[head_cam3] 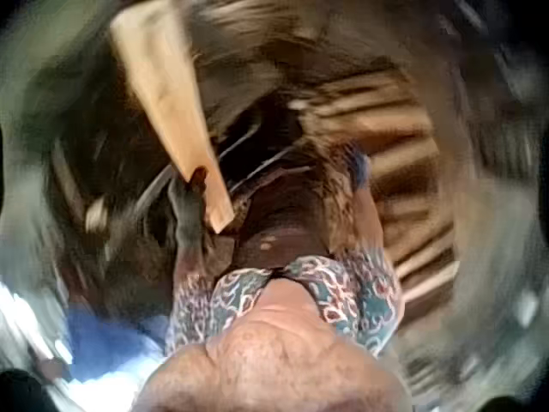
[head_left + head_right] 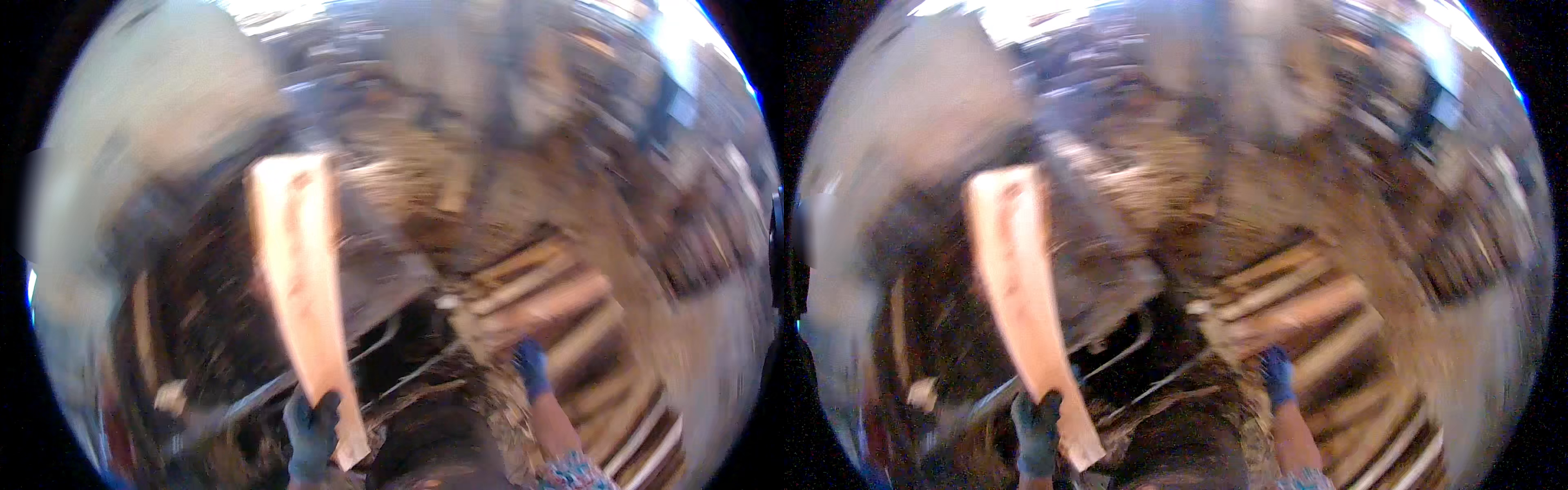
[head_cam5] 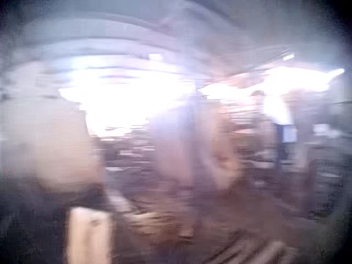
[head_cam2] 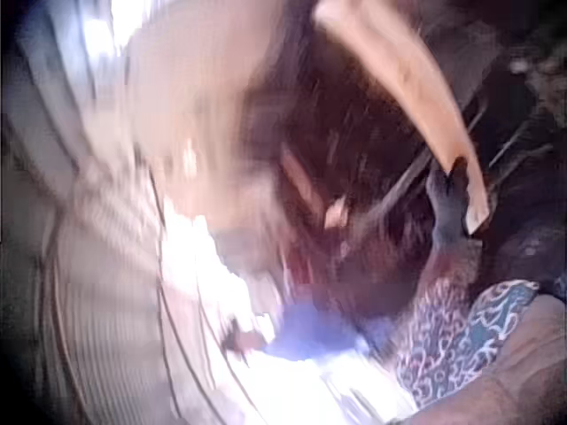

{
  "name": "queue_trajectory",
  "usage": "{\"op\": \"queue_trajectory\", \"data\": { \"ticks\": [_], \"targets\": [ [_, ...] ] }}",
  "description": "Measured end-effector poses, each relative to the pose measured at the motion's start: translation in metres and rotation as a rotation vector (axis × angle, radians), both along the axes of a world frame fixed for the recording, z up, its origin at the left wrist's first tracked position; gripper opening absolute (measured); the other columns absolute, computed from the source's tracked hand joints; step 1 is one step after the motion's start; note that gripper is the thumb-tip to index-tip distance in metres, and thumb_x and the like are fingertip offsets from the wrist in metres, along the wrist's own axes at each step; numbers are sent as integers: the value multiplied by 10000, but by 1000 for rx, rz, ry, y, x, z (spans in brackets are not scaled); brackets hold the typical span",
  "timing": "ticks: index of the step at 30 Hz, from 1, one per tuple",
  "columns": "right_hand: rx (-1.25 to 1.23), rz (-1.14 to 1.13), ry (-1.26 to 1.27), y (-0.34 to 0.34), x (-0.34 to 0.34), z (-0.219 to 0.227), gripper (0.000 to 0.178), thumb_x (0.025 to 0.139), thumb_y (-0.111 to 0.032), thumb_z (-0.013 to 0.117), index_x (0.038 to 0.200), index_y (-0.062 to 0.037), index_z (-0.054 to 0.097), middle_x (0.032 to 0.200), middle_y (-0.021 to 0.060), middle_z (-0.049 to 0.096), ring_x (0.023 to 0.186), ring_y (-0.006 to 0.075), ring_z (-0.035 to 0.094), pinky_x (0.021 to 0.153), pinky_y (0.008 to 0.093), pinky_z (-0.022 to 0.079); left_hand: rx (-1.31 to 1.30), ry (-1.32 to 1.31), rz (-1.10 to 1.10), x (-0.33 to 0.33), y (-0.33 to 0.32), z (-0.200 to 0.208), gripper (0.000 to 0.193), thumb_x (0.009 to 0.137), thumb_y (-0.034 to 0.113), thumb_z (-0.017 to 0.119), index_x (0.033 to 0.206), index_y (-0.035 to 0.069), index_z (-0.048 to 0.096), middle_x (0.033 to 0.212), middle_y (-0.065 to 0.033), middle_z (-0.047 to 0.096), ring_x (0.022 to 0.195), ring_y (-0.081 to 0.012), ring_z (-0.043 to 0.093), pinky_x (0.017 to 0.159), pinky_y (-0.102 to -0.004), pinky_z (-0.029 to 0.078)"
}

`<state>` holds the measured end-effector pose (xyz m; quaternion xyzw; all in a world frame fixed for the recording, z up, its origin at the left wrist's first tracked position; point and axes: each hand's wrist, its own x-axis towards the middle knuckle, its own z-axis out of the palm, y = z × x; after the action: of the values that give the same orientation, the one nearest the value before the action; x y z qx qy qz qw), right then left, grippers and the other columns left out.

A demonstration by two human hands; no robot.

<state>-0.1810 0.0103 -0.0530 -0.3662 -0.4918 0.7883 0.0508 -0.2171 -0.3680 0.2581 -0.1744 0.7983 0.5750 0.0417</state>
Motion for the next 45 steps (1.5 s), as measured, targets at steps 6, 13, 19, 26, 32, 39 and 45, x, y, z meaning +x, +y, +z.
{"op": "queue_trajectory", "data": {
  "ticks": [6,13,19,26,32,39,45],
  "targets": [
    [129,870,-18,-106,35,29,270,860,-230,544,1074,-65,561,813,17,576,657,117,533,547,256,460,-400,456,281,59,-152,54,154,810,88,621,918,-10,571,631,-5,528,558,-52,441,457,-247,359],
    [-153,1421,31,-275,48,120,434,827,-193,602,1211,-31,481,1091,94,562,975,177,544,830,306,462,-1059,627,388,7,-373,119,413,805,209,595,1147,-4,503,847,-170,605,745,-264,587,655,-365,469],
    [-144,1435,153,-359,58,187,412,833,-127,585,1214,-14,478,1176,105,536,1076,178,513,932,283,402,-956,420,161,-33,-388,39,824,733,494,628,1305,-16,326,1085,-262,551,968,-375,564,802,-416,454],
    [-265,1403,1,-370,83,221,454,852,-237,582,1230,-10,473,1176,74,542,1079,150,500,927,279,387,-597,450,131,17,-377,65,627,705,180,692,1250,5,436,997,-167,613,882,-219,601,777,-287,460],
    [-137,1474,27,-355,84,220,398,861,-255,567,1185,-28,531,1158,78,558,1052,147,510,916,261,389,-298,575,361,145,-361,51,538,757,-12,578,1270,-40,417,1220,-102,511,1051,-163,510,898,-285,399],
    [-685,1395,291,-433,5,216,461,926,-296,454,1330,-105,340,1300,102,440,1156,235,465,926,394,405,-1328,309,280,112,-382,18,403,798,118,603,1177,16,511,1116,-160,552,993,-209,546,828,-321,439],
    [-766,1245,46,-506,-4,250,404,833,-316,606,1150,-78,532,1043,42,585,950,147,566,841,318,464,-76,428,379,95,-308,-58,317,878,161,550,1139,-17,528,1048,-112,583,909,-144,522,811,-278,429]
  ]
}}
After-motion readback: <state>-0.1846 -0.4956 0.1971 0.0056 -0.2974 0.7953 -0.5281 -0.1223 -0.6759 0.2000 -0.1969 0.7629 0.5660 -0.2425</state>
